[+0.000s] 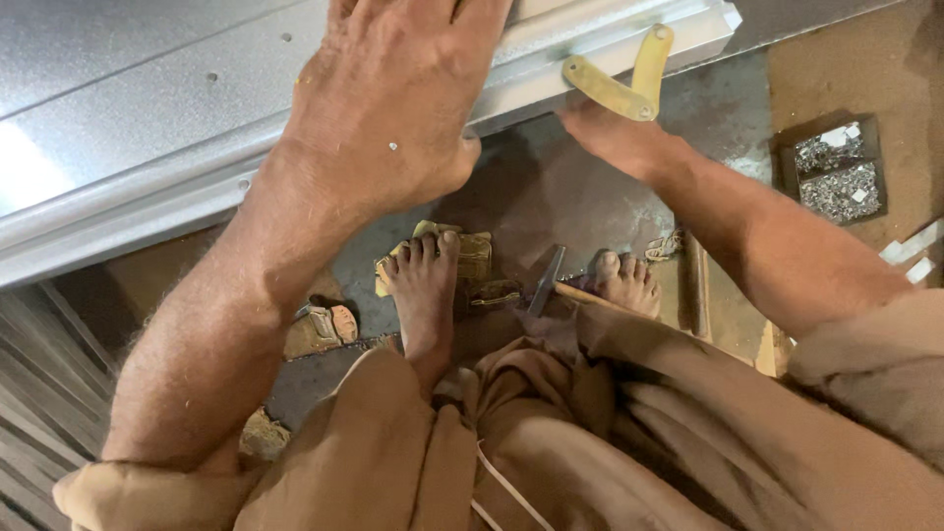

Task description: The person sits on the floor of a workshop and hammers brass hinges onto the edge of white metal panels, positioning each hinge by hand and driving nails with a hammer. They work on several hinge positions, reposition the panel, and place the finished panel onto a stack of similar panels.

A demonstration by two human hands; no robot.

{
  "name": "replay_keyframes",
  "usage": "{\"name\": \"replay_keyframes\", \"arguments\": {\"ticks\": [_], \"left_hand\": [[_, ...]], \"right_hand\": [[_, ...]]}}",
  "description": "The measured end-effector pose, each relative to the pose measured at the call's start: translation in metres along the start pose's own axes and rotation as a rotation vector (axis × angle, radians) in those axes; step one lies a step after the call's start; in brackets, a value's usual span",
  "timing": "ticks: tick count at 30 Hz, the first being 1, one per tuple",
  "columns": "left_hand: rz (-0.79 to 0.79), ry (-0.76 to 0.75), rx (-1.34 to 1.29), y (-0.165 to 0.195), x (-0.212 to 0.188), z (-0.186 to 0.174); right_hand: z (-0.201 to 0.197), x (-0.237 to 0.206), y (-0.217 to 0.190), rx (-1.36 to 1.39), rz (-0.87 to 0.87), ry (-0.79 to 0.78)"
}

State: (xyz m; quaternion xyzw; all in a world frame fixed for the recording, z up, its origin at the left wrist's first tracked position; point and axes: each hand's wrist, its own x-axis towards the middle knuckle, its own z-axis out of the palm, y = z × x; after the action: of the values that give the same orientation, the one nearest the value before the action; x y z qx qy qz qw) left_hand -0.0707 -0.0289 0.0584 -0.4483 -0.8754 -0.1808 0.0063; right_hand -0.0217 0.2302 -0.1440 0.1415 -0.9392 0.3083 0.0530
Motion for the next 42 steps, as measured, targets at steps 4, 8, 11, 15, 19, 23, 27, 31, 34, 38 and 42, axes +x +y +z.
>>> {"name": "replay_keyframes", "arguments": {"ticks": [4, 8, 11, 15, 19, 23, 27, 31, 34, 38, 42], "left_hand": [[0.018, 0.105, 0.062, 0.001, -0.014, 0.030], [-0.046, -0.003, 0.253, 0.018, -0.030, 0.088], [-0.068, -0.034, 0.219, 0.019, -0.048, 0.124], [-0.056, 0.038, 0.244, 0.007, -0.061, 0.149], [-0.033, -0.003, 0.284, 0.003, -0.059, 0.155], [-0.059, -0.018, 0.246, 0.008, -0.055, 0.147], [-0.068, -0.012, 0.096, 0.000, -0.041, 0.144], [-0.077, -0.012, 0.217, -0.011, -0.025, 0.154], [-0.010, 0.314, 0.207, -0.016, -0.026, 0.160], [-0.096, 0.246, 0.041, -0.021, -0.026, 0.164], [-0.116, 0.295, 0.009, -0.023, -0.026, 0.168]], "right_hand": [[-0.019, -0.021, 0.008, 0.831, 0.387, 0.114], [-0.048, -0.097, 0.000, 0.137, 0.405, -0.313], [-0.037, -0.161, -0.012, -0.191, 0.483, -1.112], [-0.033, -0.198, -0.008, -0.090, 0.393, -1.100], [-0.042, -0.218, -0.009, -0.097, 0.345, -0.957], [-0.056, -0.248, -0.022, -0.112, 0.314, -0.837], [-0.082, -0.239, -0.026, 0.178, 0.257, -0.769], [-0.115, -0.199, -0.047, 0.264, 0.435, -0.639], [-0.132, -0.169, -0.059, 0.073, 0.439, -0.391], [-0.137, -0.135, -0.063, -0.011, 0.354, -0.203], [-0.129, -0.109, -0.061, 0.005, 0.315, -0.176]]}}
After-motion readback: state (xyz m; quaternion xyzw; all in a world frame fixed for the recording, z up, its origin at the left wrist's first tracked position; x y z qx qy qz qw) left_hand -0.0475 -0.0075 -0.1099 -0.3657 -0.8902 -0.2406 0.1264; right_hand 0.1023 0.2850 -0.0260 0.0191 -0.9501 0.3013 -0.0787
